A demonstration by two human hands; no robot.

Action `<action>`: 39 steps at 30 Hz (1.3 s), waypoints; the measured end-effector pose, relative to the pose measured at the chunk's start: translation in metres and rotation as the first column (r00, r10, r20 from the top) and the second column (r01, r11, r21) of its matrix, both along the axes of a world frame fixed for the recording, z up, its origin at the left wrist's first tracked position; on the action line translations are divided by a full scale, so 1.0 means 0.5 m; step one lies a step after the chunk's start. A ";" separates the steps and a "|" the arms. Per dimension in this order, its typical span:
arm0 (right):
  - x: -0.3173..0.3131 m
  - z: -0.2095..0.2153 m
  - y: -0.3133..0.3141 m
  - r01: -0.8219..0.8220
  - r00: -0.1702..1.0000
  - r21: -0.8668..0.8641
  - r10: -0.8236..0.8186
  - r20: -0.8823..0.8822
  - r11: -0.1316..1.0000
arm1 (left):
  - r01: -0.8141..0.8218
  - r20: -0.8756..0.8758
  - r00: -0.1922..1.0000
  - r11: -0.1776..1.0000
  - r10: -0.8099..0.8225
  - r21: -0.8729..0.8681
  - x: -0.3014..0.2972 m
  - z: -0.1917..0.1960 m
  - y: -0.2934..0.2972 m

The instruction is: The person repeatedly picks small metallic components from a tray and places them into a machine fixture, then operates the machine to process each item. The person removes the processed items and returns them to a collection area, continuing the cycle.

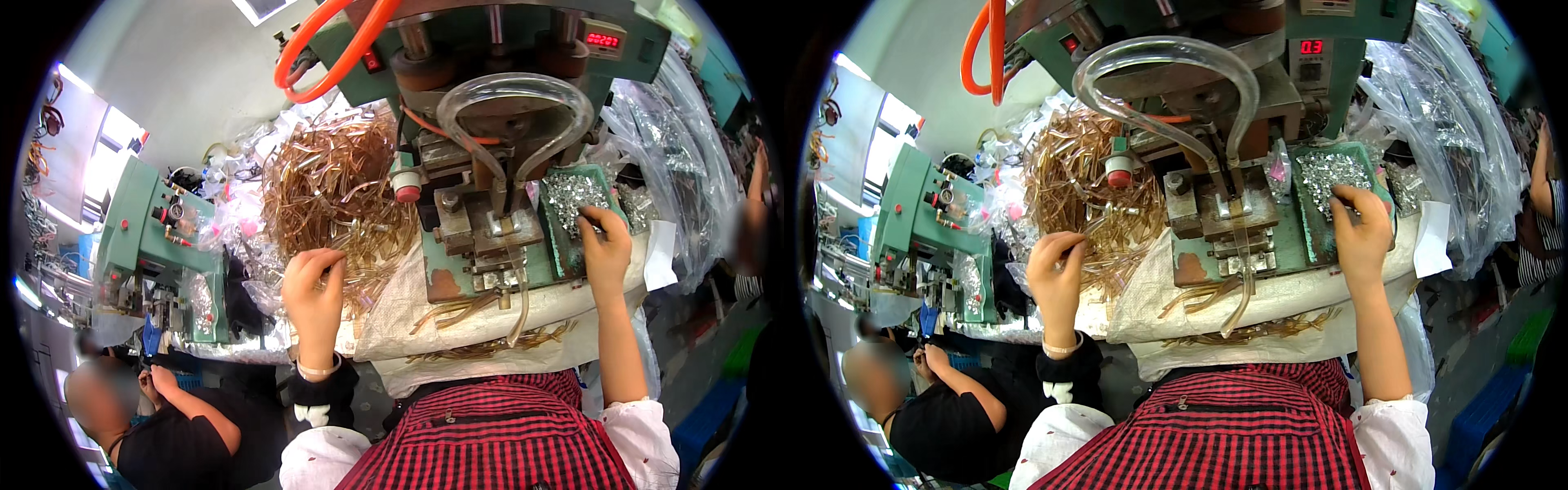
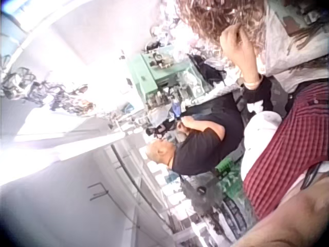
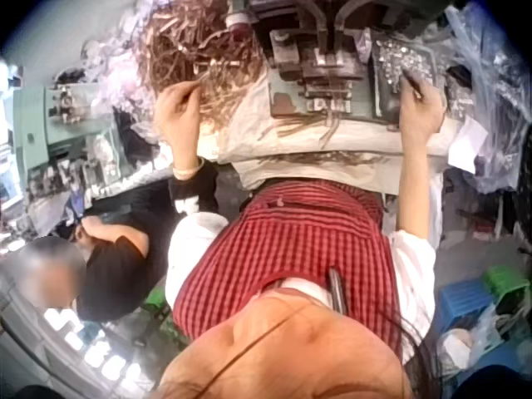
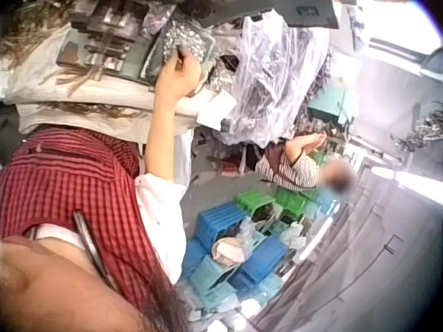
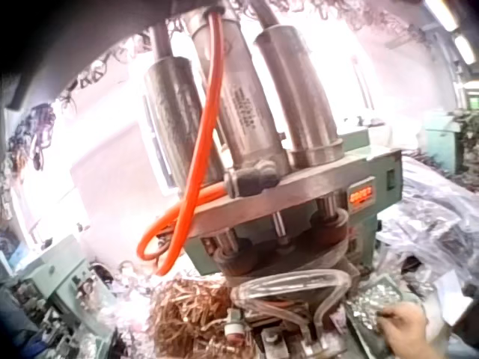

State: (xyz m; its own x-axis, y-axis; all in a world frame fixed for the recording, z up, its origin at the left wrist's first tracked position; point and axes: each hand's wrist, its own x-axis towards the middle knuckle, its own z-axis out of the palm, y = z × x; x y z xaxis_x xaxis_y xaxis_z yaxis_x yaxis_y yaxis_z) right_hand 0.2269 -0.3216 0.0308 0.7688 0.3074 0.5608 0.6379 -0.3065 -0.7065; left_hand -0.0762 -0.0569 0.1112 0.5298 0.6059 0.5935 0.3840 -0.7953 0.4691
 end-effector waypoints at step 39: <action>-0.124 0.190 0.082 -0.406 0.784 0.322 0.507 -0.359 0.855 | 0.588 0.025 0.717 0.623 -0.697 0.516 0.227 -0.001 -0.189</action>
